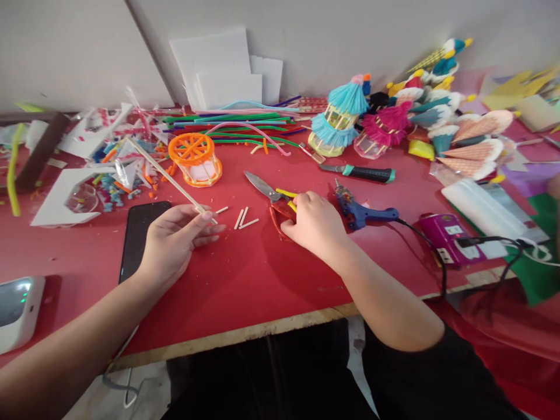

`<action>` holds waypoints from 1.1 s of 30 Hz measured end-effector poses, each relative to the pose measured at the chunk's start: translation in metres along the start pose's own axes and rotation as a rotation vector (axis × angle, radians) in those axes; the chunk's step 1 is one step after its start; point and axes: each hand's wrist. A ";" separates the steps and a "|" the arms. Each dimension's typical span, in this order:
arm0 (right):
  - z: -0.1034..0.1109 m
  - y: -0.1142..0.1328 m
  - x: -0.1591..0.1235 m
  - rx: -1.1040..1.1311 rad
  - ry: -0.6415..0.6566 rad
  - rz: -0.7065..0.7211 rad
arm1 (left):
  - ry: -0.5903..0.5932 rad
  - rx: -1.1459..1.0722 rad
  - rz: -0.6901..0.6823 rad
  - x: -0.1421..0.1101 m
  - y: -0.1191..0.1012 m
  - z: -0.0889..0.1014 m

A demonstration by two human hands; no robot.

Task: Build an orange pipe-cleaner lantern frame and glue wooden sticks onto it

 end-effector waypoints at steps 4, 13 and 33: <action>-0.001 -0.002 0.001 -0.003 0.024 -0.045 | -0.011 -0.020 -0.007 0.001 0.001 0.000; 0.003 -0.008 0.002 0.065 -0.033 0.005 | -0.009 -0.055 0.005 -0.001 0.001 0.001; 0.045 -0.008 0.007 0.740 0.553 -0.052 | 0.075 0.099 0.011 0.000 0.000 0.005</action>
Point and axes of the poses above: each hand's wrist, its own x-axis towards the middle knuckle, its own z-axis out of the back of the hand, y = z × x, and after that the axes turned 6 degrees about -y, right-handed
